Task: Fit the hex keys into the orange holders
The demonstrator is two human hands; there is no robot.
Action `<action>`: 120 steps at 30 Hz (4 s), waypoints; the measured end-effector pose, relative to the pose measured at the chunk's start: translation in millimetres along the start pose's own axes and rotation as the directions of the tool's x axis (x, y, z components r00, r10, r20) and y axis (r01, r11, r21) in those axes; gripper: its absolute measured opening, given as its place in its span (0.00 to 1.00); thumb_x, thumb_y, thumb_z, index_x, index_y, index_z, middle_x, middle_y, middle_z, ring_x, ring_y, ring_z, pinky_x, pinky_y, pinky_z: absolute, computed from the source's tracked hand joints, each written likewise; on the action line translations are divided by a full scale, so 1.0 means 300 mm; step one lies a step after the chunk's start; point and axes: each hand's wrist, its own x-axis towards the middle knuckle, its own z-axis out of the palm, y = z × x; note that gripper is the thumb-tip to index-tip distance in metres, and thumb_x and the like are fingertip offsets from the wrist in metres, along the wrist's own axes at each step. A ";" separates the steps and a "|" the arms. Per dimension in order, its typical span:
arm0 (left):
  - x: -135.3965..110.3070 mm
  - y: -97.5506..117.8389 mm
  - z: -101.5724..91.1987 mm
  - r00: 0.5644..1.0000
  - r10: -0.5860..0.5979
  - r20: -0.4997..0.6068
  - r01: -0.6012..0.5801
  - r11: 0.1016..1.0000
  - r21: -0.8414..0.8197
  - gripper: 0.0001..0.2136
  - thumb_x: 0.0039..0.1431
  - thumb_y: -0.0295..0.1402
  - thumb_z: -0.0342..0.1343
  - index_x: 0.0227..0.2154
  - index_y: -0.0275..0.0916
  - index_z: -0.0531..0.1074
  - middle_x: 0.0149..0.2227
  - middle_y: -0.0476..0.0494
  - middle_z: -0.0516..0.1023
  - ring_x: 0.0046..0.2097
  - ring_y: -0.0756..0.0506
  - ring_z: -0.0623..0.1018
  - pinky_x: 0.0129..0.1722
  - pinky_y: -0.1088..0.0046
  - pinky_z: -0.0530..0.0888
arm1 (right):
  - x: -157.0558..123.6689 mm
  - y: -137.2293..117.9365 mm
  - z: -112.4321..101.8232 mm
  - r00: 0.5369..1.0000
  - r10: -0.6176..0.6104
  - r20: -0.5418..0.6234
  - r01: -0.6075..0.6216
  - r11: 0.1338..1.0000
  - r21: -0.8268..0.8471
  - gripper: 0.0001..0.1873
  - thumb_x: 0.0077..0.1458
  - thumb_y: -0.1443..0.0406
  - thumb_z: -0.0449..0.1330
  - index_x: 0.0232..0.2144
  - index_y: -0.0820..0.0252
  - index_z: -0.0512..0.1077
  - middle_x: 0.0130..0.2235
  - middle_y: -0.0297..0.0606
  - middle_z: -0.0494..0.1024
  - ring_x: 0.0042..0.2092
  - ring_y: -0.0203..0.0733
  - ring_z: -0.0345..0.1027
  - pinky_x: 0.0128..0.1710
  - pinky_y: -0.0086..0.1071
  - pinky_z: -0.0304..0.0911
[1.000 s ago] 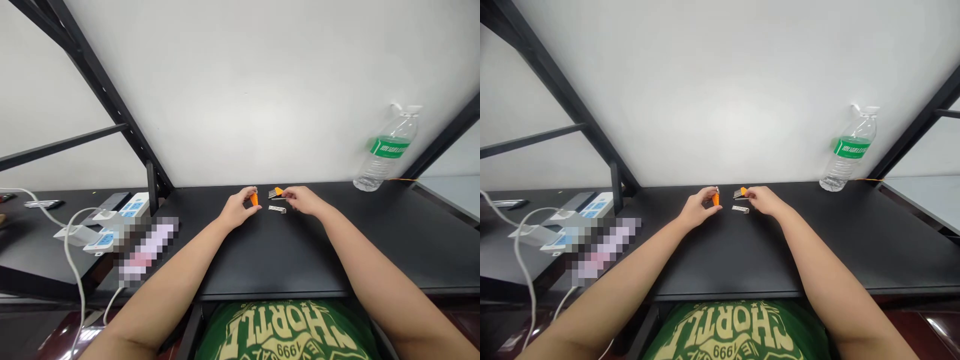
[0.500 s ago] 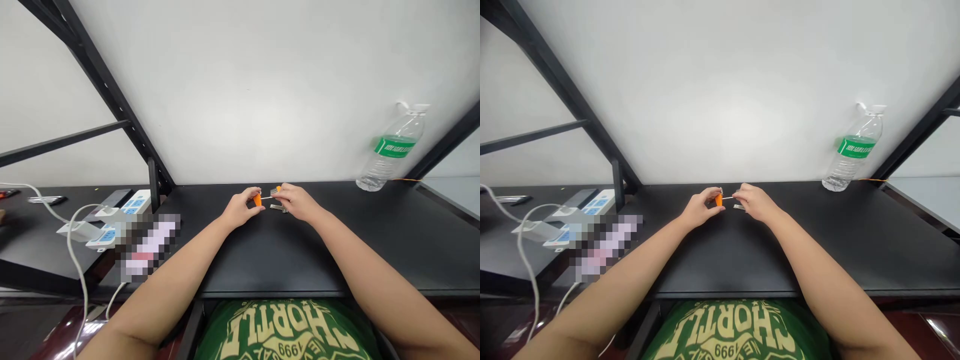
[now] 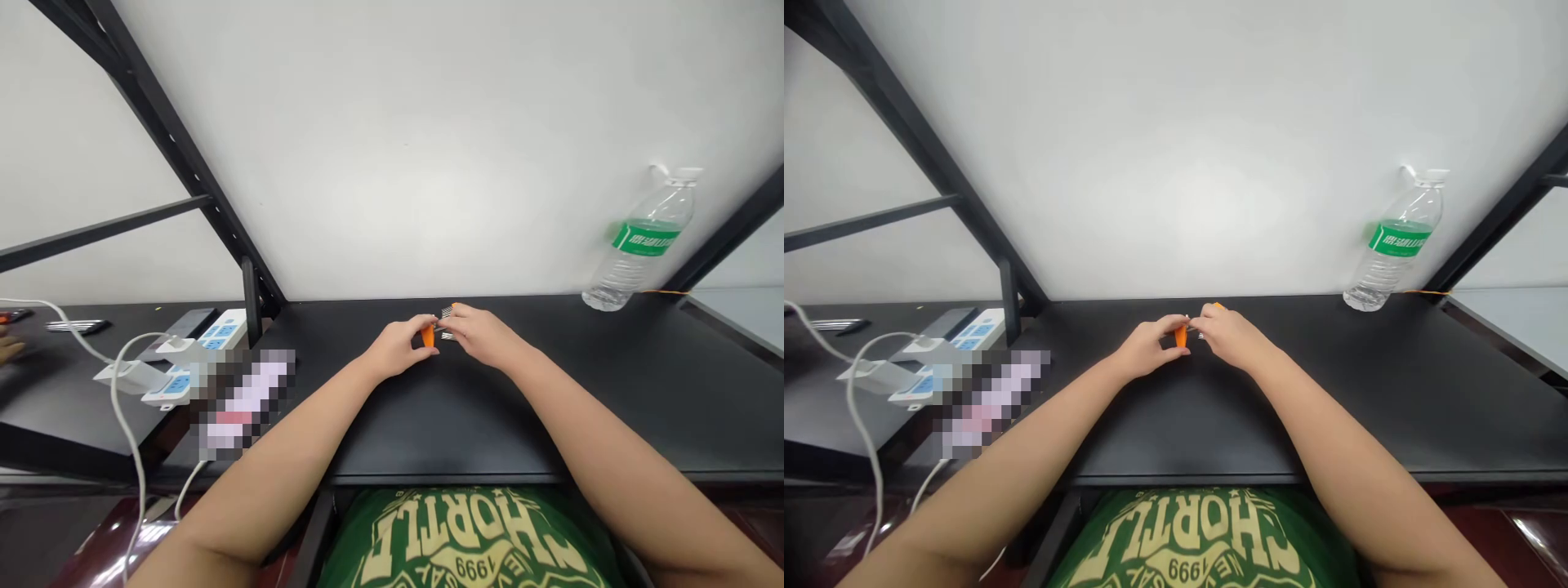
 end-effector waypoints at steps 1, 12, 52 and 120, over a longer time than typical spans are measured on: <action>-0.001 0.008 0.001 1.000 0.006 0.009 -0.006 1.000 -0.007 0.29 0.56 0.40 0.68 0.59 0.44 0.67 0.51 0.44 0.82 0.54 0.42 0.82 0.59 0.61 0.77 | 0.003 -0.013 0.000 1.000 -0.004 0.009 0.004 0.999 0.035 0.15 0.65 0.71 0.52 0.47 0.57 0.76 0.41 0.42 0.75 0.37 0.41 0.68 0.38 0.33 0.62; 0.000 0.019 0.016 0.998 -0.049 -0.033 0.039 0.967 -0.252 0.27 0.53 0.39 0.70 0.55 0.42 0.70 0.49 0.41 0.83 0.52 0.42 0.82 0.58 0.59 0.78 | 0.015 0.003 0.026 0.987 0.046 -0.154 0.001 0.955 0.295 0.10 0.63 0.70 0.56 0.32 0.58 0.75 0.40 0.41 0.76 0.38 0.40 0.69 0.41 0.35 0.65; 0.007 0.010 0.000 0.996 -0.029 -0.088 0.022 0.996 -0.084 0.34 0.55 0.38 0.67 0.64 0.46 0.63 0.48 0.45 0.81 0.45 0.45 0.81 0.51 0.65 0.79 | 0.008 0.091 -0.012 0.743 0.580 0.332 -0.605 0.795 -0.036 0.03 0.50 0.68 0.64 0.29 0.57 0.72 0.31 0.37 0.78 0.31 0.41 0.69 0.30 0.32 0.58; 0.021 0.025 0.030 0.967 -0.209 0.146 0.252 0.693 -0.675 0.31 0.47 0.37 0.75 0.54 0.37 0.71 0.50 0.34 0.81 0.52 0.39 0.82 0.58 0.52 0.76 | 0.010 -0.002 0.029 0.983 0.149 -0.104 -0.090 0.898 0.432 0.05 0.58 0.69 0.62 0.37 0.57 0.77 0.37 0.37 0.77 0.37 0.40 0.70 0.40 0.34 0.66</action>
